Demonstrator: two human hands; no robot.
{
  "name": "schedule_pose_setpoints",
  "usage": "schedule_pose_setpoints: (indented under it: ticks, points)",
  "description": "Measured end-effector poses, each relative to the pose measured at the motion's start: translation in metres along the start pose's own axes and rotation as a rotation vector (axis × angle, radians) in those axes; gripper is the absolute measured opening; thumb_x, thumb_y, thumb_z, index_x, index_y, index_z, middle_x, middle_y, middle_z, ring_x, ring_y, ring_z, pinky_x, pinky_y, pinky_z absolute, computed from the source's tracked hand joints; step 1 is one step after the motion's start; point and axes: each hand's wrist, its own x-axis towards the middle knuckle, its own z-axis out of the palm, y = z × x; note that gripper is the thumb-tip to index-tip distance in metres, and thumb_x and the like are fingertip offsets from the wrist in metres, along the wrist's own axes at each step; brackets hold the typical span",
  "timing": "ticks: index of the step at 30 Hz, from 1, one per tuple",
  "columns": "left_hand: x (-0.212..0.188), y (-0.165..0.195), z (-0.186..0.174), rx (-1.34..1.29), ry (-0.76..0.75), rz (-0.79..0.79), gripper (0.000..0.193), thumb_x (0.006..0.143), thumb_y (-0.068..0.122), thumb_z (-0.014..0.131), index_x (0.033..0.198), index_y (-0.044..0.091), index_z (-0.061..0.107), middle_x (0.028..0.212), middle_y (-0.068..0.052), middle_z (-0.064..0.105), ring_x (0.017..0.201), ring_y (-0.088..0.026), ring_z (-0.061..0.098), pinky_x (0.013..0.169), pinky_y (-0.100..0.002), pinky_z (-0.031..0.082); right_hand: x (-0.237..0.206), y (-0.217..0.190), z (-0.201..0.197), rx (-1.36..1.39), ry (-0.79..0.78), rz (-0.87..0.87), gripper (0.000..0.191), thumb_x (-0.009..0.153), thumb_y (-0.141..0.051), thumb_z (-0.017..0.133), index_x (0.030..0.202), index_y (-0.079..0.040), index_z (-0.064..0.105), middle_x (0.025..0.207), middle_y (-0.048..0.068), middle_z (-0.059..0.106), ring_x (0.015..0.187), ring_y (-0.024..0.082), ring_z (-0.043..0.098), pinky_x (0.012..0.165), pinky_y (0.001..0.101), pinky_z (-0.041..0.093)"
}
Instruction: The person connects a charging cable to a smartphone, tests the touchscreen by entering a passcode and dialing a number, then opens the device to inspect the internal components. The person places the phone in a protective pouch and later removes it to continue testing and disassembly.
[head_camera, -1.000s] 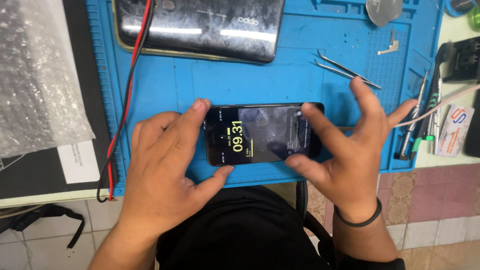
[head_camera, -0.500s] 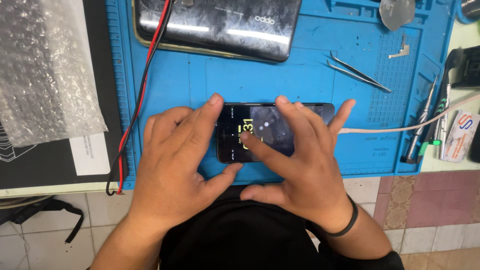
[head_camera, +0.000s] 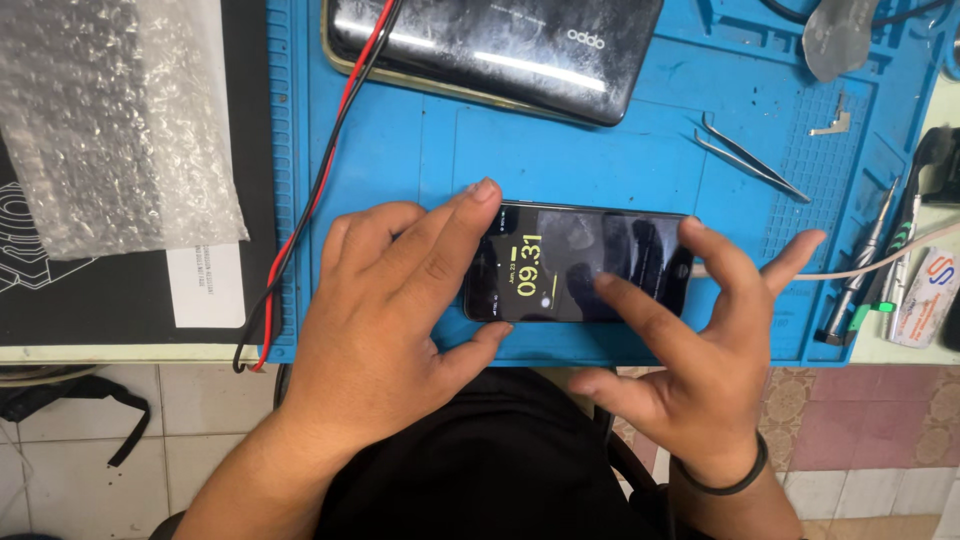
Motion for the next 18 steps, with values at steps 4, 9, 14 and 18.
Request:
schedule_pose_setpoints:
  ticks: [4,9,14,18]
  points:
    - [0.0,0.001,0.001,0.008,-0.013,-0.014,0.101,0.076,0.031,0.092,0.157,0.01,0.036,0.143,-0.006,0.062,0.119,-0.027,0.055,0.104,-0.042,0.039,-0.006,0.001,0.005,0.023,-0.006,-0.062,0.068,0.083,-0.076,0.064,0.108,-0.015,0.08,0.14,0.02,0.05,0.141,0.035,0.046,0.126,0.0663,-0.012]
    - [0.0,0.001,0.001,-0.003,-0.006,-0.006,0.101,0.076,0.031,0.092,0.157,0.01,0.035,0.145,-0.006,0.061,0.12,-0.027,0.055,0.104,-0.042,0.039,-0.004,-0.006,0.013,0.073,-0.014,-0.145,0.069,0.082,-0.078,0.061,0.106,-0.017,0.082,0.137,0.019,0.049,0.136,0.036,0.048,0.125,0.0664,-0.011]
    - [0.0,0.001,0.001,0.004,-0.019,-0.019,0.102,0.076,0.032,0.093,0.158,0.01,0.035,0.14,-0.005,0.063,0.118,-0.026,0.056,0.104,-0.042,0.039,-0.001,-0.009,0.013,0.061,-0.012,-0.132,0.071,0.083,-0.08,0.062,0.105,-0.015,0.081,0.137,0.021,0.05,0.136,0.036,0.048,0.126,0.0667,-0.01]
    - [0.0,0.001,0.001,0.004,-0.007,-0.008,0.102,0.076,0.031,0.092,0.157,0.01,0.034,0.143,-0.006,0.062,0.119,-0.026,0.055,0.105,-0.041,0.039,-0.004,-0.002,0.006,0.071,0.104,-0.019,0.072,0.082,-0.082,0.061,0.1,-0.014,0.079,0.132,0.021,0.052,0.132,0.035,0.048,0.121,0.069,-0.007]
